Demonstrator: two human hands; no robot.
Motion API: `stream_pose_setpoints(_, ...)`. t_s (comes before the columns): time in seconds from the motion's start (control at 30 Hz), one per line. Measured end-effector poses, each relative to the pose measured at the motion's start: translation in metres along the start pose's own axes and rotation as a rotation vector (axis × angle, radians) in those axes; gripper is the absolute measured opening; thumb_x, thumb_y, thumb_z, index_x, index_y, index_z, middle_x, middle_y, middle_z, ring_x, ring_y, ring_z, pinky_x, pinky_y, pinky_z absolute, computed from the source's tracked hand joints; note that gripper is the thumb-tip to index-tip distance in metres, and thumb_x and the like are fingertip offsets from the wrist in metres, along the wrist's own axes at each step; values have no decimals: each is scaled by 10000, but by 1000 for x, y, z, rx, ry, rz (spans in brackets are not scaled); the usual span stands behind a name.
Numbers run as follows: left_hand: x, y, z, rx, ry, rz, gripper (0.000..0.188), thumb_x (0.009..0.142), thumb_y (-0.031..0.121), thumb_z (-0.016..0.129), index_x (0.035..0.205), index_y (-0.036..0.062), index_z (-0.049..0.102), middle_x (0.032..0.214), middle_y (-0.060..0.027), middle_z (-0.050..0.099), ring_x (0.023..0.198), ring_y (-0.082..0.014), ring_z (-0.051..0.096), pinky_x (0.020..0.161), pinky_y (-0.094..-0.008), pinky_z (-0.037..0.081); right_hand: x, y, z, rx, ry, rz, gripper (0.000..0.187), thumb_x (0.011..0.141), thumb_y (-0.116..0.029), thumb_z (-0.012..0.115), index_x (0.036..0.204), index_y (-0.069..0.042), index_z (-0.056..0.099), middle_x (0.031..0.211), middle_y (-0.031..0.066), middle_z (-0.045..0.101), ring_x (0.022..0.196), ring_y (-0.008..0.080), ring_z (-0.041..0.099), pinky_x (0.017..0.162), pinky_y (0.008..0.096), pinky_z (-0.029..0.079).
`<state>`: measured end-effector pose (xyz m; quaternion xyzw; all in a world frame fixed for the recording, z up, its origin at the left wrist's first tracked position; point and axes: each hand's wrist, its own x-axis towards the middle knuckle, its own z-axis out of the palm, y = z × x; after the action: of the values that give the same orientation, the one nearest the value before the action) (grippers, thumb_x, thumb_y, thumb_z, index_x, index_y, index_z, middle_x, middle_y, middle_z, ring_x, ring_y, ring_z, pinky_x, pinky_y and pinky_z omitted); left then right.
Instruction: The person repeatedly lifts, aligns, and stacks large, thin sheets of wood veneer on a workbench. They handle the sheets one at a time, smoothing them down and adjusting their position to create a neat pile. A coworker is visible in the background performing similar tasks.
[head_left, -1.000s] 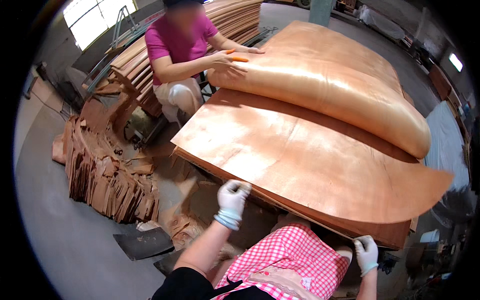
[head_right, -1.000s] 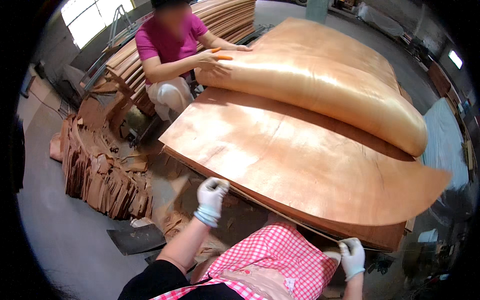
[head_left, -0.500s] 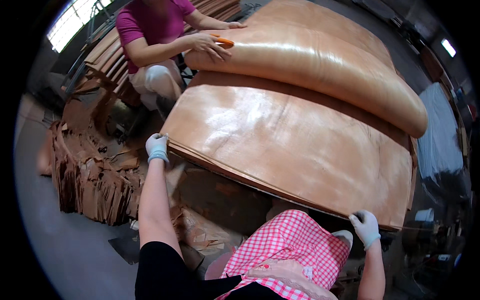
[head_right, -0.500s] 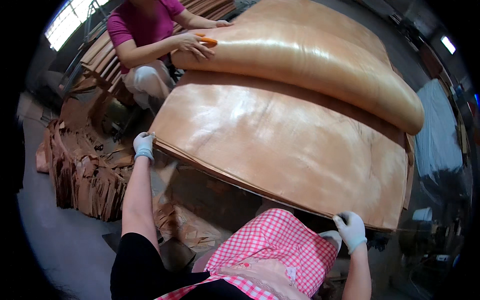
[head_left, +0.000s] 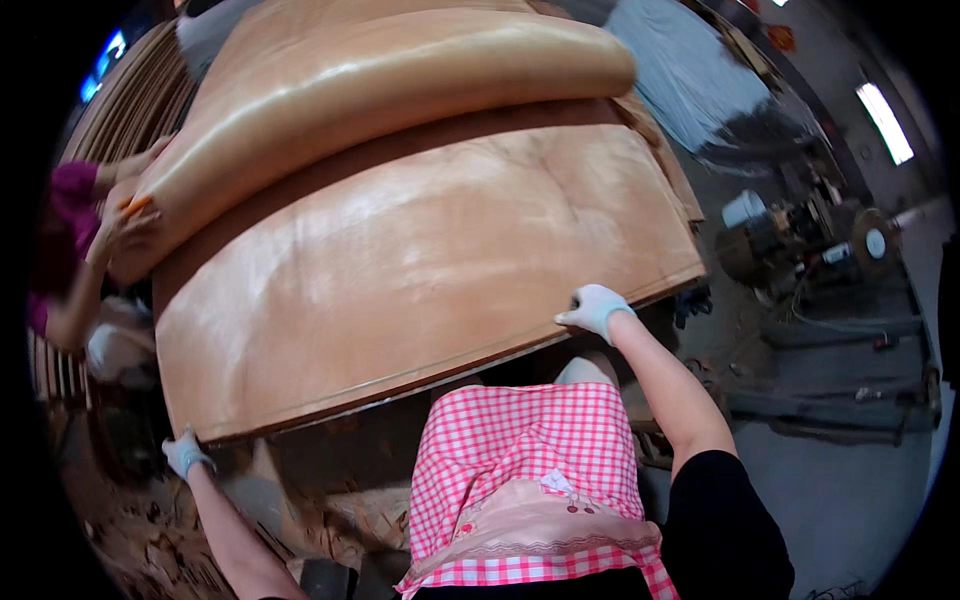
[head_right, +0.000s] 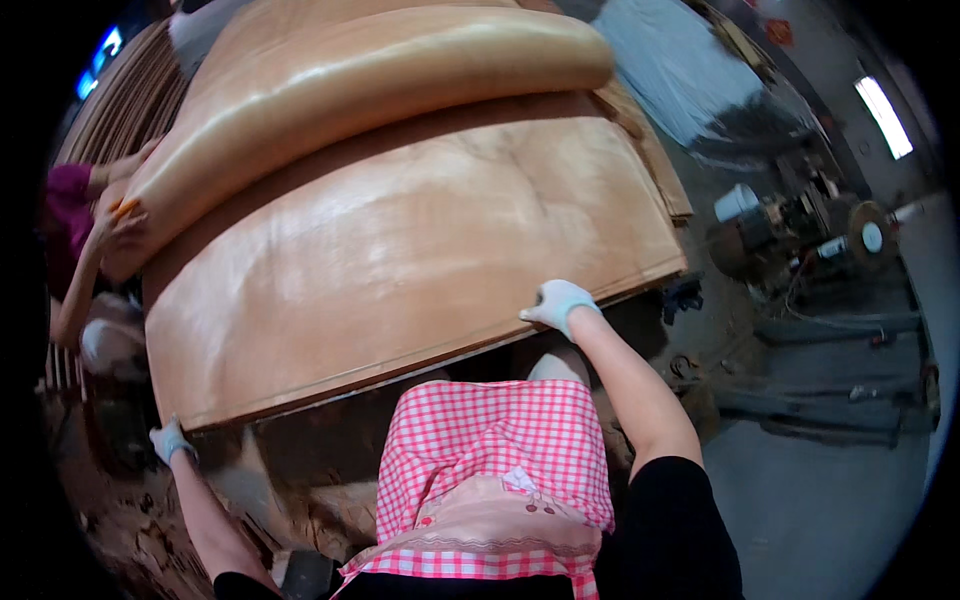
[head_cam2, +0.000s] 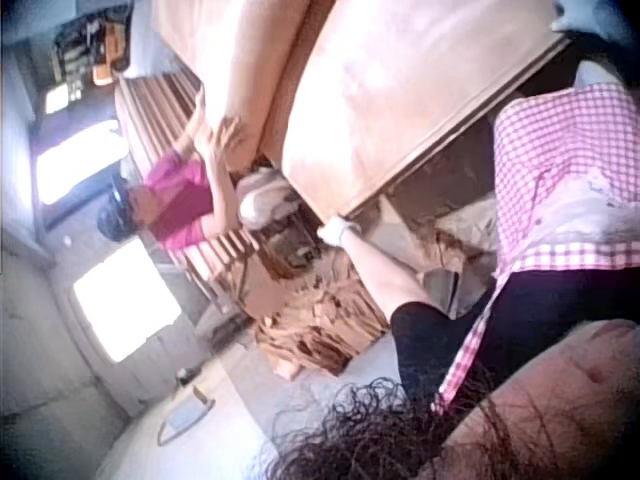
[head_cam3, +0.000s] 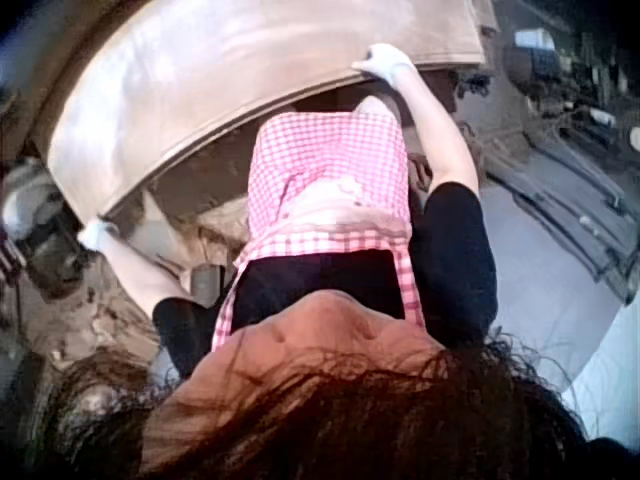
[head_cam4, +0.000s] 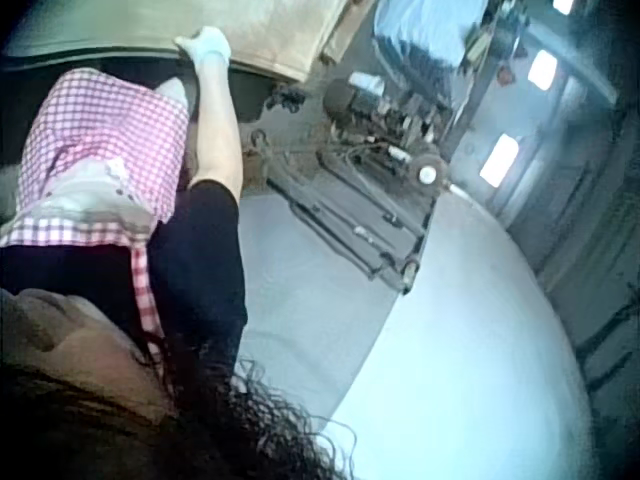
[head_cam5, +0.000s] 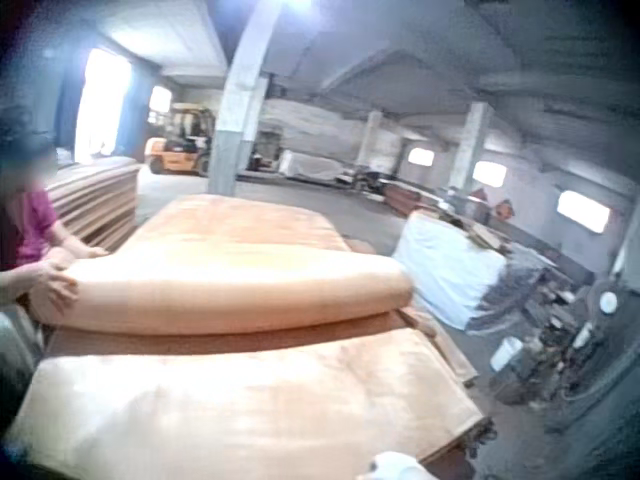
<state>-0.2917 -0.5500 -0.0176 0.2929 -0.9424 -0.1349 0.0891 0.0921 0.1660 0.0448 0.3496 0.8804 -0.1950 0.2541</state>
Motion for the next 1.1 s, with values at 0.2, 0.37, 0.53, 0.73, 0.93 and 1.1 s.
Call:
stream_pose_setpoints(0.2,-239,168,-15,-502,-199,414,665,831,217,635,1352,-121,398,1385,-283,450,1284,-395,437,1095,-463,326,-5,14,4,-13,-9,-3,439,757,-481,660,799,-53,744,900,215,688,878,342,673,811,428,521)
stream_pose_setpoints(0.37,-509,260,9,-170,-368,1353,892,811,415,642,1473,-32,246,1510,-291,244,1421,-417,194,1172,-513,131,-15,9,0,8,4,-13,495,774,-477,655,1005,-43,714,1060,205,673,984,356,655,836,446,527)
stream_pose_setpoints(0.53,-573,288,15,-70,-589,1408,955,801,432,661,1493,-17,181,1526,-271,223,1428,-402,183,1174,-486,116,-14,52,5,189,6,-109,378,798,-349,627,997,-38,713,1033,222,670,969,367,656,851,443,514)
stream_pose_setpoints(0.73,-561,287,9,-29,-578,1340,966,774,445,694,1475,-33,231,1533,-244,227,1436,-371,178,1183,-470,103,-19,231,-69,130,95,56,329,837,-273,574,1080,-83,691,1102,188,664,1023,330,635,908,412,489)
stream_pose_setpoints(0.93,-560,284,13,6,-541,1368,948,764,433,694,1474,-17,256,1535,-239,228,1434,-376,182,1181,-465,111,0,331,-81,73,198,353,313,870,-286,607,1116,-106,675,1143,149,658,1071,331,613,918,417,482)
stream_pose_setpoints(1.1,-567,287,8,-46,-567,1366,929,758,415,695,1464,-17,275,1521,-246,256,1420,-387,211,1172,-474,137,2,359,-43,526,503,728,425,870,-260,619,1198,11,607,1202,233,606,1124,375,573,962,429,455)
